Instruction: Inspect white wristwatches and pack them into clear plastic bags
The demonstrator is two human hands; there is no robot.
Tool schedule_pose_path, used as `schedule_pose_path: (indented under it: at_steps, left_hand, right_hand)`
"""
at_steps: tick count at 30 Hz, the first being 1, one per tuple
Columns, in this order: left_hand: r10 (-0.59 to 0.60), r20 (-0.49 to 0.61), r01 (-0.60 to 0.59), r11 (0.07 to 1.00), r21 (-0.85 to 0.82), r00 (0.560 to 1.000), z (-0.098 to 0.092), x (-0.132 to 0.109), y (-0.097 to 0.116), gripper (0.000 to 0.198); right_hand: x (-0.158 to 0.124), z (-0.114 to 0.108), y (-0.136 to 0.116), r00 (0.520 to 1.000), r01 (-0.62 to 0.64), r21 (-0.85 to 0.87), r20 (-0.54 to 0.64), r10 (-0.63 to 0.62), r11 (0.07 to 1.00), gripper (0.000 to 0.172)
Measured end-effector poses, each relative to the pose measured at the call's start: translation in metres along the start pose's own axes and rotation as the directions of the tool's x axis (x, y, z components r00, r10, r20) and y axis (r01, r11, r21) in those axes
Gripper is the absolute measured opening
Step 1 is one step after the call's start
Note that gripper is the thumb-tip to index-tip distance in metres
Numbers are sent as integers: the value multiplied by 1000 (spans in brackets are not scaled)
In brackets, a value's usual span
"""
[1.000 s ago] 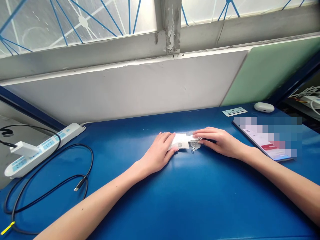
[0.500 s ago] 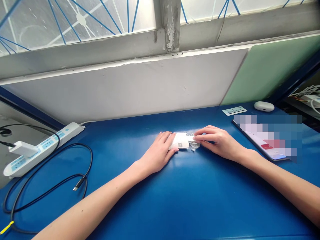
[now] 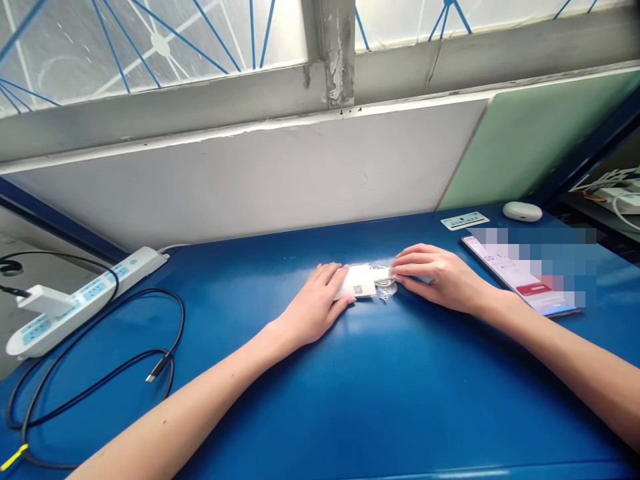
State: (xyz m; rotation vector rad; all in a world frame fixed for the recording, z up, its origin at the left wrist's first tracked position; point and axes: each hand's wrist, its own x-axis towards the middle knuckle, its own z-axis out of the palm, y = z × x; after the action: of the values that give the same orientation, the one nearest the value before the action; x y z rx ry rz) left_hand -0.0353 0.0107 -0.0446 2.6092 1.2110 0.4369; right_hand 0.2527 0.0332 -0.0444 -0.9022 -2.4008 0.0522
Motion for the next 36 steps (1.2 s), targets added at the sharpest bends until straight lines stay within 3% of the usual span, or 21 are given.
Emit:
schedule_pose_path:
  at_steps: [3, 12, 21, 29, 36]
  left_hand:
    - [7, 6, -7, 1000, 7, 1000, 0, 0, -1, 51]
    - [12, -2, -12, 999, 32, 1000, 1, -1, -1, 50]
    - [16, -3, -15, 998, 61, 1000, 1, 0, -1, 49]
    - [15, -14, -14, 998, 57, 1000, 1, 1, 1, 47]
    - [27, 15, -29, 995, 101, 1000, 1, 0, 0, 52]
  right_hand:
    - [0, -2, -1, 996, 26, 9, 83, -27, 1000, 22]
    - [-1, 5, -11, 989, 29, 56, 142, -37, 998, 34]
    - [-3, 4, -3, 991, 15, -2, 132, -15, 1000, 23]
    - [-5, 13, -15, 989, -33, 126, 146, 14, 991, 32]
    - [-10, 15, -17, 959, -43, 188, 283, -12, 981, 51]
